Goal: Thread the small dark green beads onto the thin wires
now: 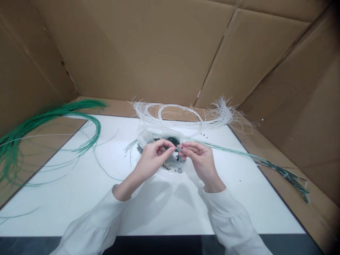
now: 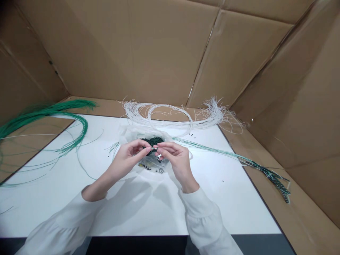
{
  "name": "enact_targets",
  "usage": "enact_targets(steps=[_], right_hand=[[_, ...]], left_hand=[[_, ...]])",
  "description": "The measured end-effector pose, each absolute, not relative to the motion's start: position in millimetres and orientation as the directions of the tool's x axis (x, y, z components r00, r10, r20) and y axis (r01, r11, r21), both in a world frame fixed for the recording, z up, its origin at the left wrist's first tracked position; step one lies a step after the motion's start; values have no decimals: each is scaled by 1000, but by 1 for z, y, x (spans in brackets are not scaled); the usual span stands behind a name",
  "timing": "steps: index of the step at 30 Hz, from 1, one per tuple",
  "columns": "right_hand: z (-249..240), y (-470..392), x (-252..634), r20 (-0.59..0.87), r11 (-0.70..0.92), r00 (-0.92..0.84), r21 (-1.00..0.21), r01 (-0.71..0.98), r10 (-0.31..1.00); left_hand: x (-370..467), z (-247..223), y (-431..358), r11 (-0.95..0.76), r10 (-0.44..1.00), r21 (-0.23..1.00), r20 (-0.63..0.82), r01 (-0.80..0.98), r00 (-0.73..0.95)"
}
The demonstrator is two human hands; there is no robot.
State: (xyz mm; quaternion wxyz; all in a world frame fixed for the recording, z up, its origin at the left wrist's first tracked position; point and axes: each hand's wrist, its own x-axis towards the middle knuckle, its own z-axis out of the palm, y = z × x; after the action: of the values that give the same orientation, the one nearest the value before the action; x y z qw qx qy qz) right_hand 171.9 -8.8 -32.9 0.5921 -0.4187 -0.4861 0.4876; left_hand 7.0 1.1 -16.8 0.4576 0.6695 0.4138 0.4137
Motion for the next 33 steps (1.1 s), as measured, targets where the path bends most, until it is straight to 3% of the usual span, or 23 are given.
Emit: enact_targets(steps=[9, 13, 16, 18, 33], right_hand=[[-31, -11, 171, 225, 233, 99, -969, -83, 969], [-31, -14, 170, 336, 318, 125, -937, 143, 934], [-32, -15, 169, 466, 403, 90, -834, 378, 880], [-34, -15, 168, 503, 428, 66, -791, 437, 862], [-37, -15, 168, 447, 398, 132, -872, 286, 885]], left_hand=[[8, -15, 1, -299, 935, 911, 220, 284, 279], [8, -12, 0, -340, 931, 865, 255, 369, 261], [9, -12, 0, -374, 922, 828, 286, 417, 259], [9, -12, 0, -376, 923, 818, 288, 436, 256], [9, -12, 0, -379, 923, 806, 293, 454, 252]])
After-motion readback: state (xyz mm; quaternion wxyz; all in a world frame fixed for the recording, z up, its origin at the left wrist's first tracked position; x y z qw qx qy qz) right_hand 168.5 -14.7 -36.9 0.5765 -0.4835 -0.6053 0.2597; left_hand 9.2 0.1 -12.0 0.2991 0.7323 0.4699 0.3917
